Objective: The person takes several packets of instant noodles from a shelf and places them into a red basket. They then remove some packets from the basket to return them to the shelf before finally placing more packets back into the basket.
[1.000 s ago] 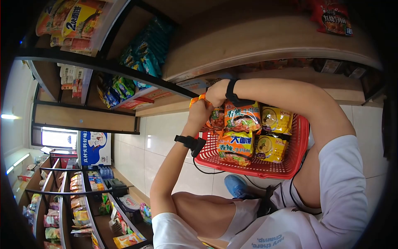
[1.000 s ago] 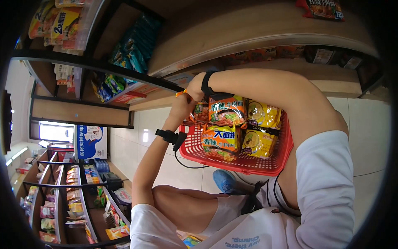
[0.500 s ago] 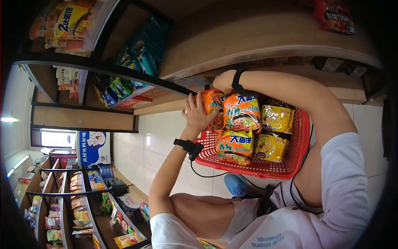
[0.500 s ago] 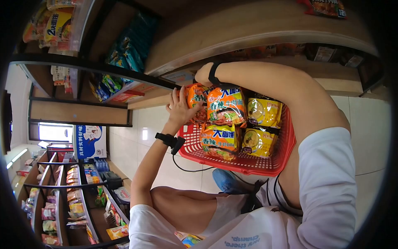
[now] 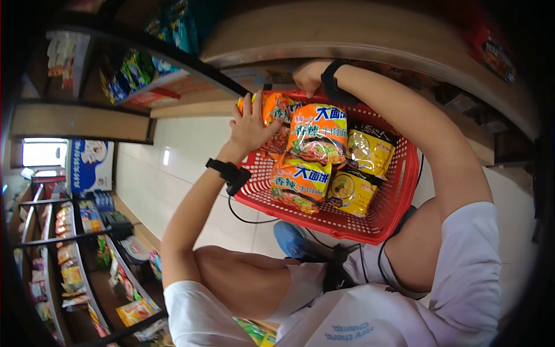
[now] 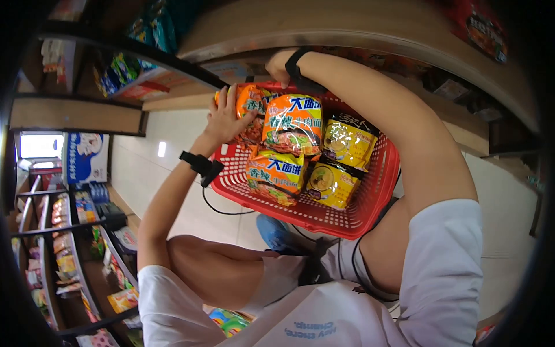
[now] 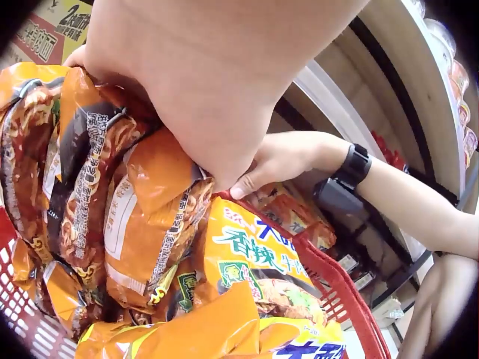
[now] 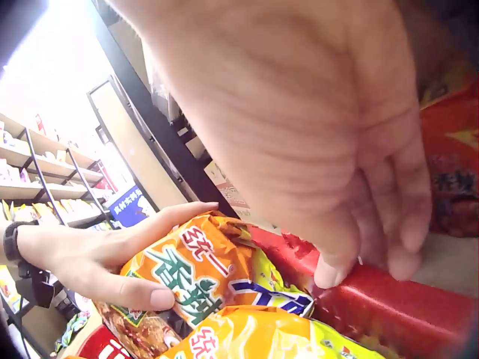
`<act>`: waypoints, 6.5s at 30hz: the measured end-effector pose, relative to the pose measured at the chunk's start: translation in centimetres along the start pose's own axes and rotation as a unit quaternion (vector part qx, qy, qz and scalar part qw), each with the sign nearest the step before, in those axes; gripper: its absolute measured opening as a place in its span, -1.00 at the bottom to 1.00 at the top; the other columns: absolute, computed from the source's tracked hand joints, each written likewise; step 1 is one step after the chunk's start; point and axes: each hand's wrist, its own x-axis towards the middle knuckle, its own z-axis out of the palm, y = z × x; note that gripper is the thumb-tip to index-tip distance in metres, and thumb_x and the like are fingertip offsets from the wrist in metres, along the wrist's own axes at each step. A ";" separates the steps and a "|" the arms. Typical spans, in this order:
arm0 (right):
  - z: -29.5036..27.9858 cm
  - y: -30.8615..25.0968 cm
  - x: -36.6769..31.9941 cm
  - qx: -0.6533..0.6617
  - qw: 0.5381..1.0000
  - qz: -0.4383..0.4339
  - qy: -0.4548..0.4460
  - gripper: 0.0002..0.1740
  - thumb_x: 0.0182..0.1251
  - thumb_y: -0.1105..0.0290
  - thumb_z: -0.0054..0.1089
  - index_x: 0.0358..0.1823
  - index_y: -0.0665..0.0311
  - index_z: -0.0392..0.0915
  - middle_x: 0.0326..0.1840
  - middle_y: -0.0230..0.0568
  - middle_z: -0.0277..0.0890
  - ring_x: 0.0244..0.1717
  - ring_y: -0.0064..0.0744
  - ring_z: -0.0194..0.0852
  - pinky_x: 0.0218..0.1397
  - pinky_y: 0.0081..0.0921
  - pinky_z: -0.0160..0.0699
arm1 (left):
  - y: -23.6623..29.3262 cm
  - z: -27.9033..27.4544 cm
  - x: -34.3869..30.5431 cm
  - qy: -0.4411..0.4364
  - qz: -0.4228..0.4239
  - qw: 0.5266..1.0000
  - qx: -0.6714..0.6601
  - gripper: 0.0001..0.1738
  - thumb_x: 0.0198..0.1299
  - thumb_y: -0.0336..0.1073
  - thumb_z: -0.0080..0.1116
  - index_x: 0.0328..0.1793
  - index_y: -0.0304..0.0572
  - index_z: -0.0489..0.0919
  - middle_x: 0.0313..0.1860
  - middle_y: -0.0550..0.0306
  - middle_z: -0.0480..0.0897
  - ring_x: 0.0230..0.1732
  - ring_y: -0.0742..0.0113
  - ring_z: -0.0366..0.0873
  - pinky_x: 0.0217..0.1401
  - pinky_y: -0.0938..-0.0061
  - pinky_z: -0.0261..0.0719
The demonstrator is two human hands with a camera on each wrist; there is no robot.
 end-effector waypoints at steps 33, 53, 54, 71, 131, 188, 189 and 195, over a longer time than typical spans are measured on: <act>4.6 7.1 2.2 0.284 0.956 0.074 0.002 0.02 -0.28 -0.47 0.55 -0.08 0.39 0.75 -0.18 0.01 0.77 -0.08 -0.11 0.72 0.07 -0.16 0.59 | -0.2 0.6 0.6 0.000 -0.009 0.999 0.049 0.10 0.18 0.48 0.05 0.70 0.09 0.01 0.55 -0.34 0.20 0.48 -0.55 0.16 0.27 -0.42 0.36; 1.1 2.4 2.9 0.036 0.995 0.072 0.051 -0.28 -0.12 -0.02 0.69 -0.15 0.53 0.70 -0.21 0.07 0.75 -0.20 0.00 0.74 -0.05 -0.20 0.63 | 0.1 0.4 0.6 0.001 -0.010 0.998 0.055 0.09 0.19 0.43 0.08 0.69 0.05 0.02 0.54 -0.29 0.21 0.45 -0.52 0.19 0.29 -0.41 0.35; 1.1 2.4 2.9 0.031 0.995 0.075 0.052 -0.28 -0.12 -0.01 0.69 -0.15 0.53 0.70 -0.21 0.07 0.75 -0.20 0.01 0.74 -0.04 -0.21 0.63 | 0.1 0.4 0.6 0.000 -0.010 0.998 0.055 0.08 0.19 0.43 0.09 0.69 0.05 0.02 0.54 -0.29 0.21 0.45 -0.52 0.19 0.29 -0.41 0.35; 1.9 3.8 4.0 0.081 0.994 0.071 0.034 -0.26 -0.18 -0.07 0.71 -0.17 0.49 0.72 -0.21 0.02 0.75 -0.19 0.00 0.73 -0.06 -0.19 0.63 | 0.0 0.1 0.8 -0.035 -0.012 0.999 0.035 0.09 0.21 0.42 0.06 0.70 0.06 -0.04 0.56 -0.30 0.17 0.49 -0.58 0.09 0.33 -0.48 0.26; -2.2 -4.2 -4.1 0.090 0.981 0.025 0.171 -0.53 0.30 -0.02 0.32 -0.29 0.34 0.72 -0.29 0.09 0.70 -0.24 0.13 0.68 -0.10 -0.08 0.62 | 25.0 -22.6 -6.1 -0.280 0.259 0.665 -0.642 -0.77 0.51 -0.27 0.09 0.05 -0.31 0.57 -0.37 0.23 0.65 -0.35 0.60 0.54 -0.27 0.67 0.54; 8.5 10.7 -43.6 0.311 0.586 0.335 0.669 -0.35 0.32 0.32 0.39 0.34 0.55 0.41 0.20 0.04 0.60 0.20 -0.30 0.56 0.27 -0.43 0.49 | 41.4 -12.1 12.7 -0.022 0.251 0.664 -0.704 -0.22 0.25 -0.23 0.39 0.48 -0.43 0.27 0.18 -0.11 0.61 0.07 0.32 0.61 0.11 0.49 0.60; 8.4 9.7 -43.3 0.320 0.584 0.302 0.682 -0.34 0.34 0.31 0.39 0.34 0.56 0.39 0.20 0.02 0.59 0.20 -0.33 0.55 0.27 -0.44 0.49 | 40.9 -12.7 12.4 -0.012 0.262 0.661 -0.703 -0.24 0.25 -0.22 0.40 0.44 -0.44 0.30 0.15 -0.09 0.63 0.04 0.34 0.62 0.08 0.50 0.62; 6.9 -0.6 -42.0 0.483 0.605 0.234 0.588 -0.46 0.38 0.28 0.34 0.27 0.41 0.42 0.10 -0.16 0.61 0.07 -0.54 0.54 0.10 -0.55 0.50 | 31.8 -16.0 4.8 -0.014 0.275 0.762 -0.586 -0.33 0.22 -0.19 0.42 0.30 -0.47 0.40 0.03 -0.06 0.68 -0.04 0.31 0.68 0.01 0.47 0.67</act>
